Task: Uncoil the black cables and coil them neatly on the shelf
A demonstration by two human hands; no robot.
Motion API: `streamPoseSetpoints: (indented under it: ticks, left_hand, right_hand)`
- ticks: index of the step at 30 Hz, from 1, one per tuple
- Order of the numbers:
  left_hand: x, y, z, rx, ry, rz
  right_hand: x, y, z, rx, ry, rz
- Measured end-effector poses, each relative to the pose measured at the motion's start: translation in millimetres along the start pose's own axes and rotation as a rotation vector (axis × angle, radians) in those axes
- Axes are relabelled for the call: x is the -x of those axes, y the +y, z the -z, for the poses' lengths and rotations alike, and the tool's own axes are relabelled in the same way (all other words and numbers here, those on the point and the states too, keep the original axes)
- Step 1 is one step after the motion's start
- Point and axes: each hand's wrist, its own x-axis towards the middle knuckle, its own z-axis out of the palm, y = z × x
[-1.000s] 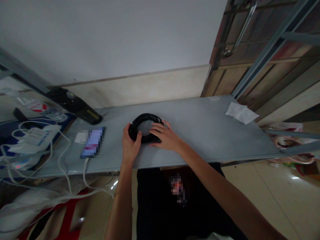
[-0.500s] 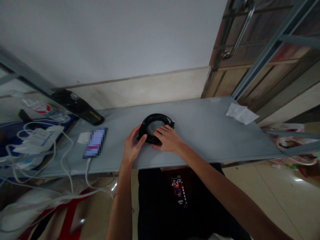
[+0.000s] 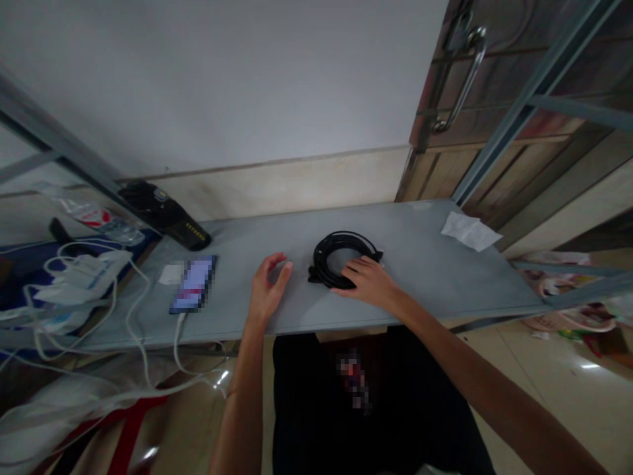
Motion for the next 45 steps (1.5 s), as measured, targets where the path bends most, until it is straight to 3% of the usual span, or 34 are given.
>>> streamPoseSetpoints:
  ticks: [6,11,16,20,23,27,45]
  left_hand:
    - [-1.2,-3.5,0.8,0.031,0.011,0.035]
    - [-0.9,-2.9,1.9,0.091,0.046,0.094]
    - [-0.3,-1.1,3.3,0.067,0.070,0.108]
    - [-0.9,1.0,3.2,0.002,0.077,0.111]
    - [-1.4,3.8,2.3,-0.015,0.084,0.125]
    - [-1.7,5.0,1.7,-0.031,0.087,0.144]
    - [0.9,9.2,1.9,-0.048,0.083,0.104]
  right_hand:
    - [51.5,38.7,40.3,-0.004,0.001,-0.140]
    - [100.6,64.4,67.6,-0.155,0.128,-0.296]
    - [135.7,86.1,64.5,-0.342,0.365,-0.626]
    - [139.8,100.5,58.2,-0.555,0.501,-0.874]
    - [142.2,107.7,57.8,-0.659,0.563,-0.979]
    - [147.6,109.4,58.1,-0.733,0.628,-1.012]
    - [145.4,103.4,64.2,-0.652,0.545,-0.978]
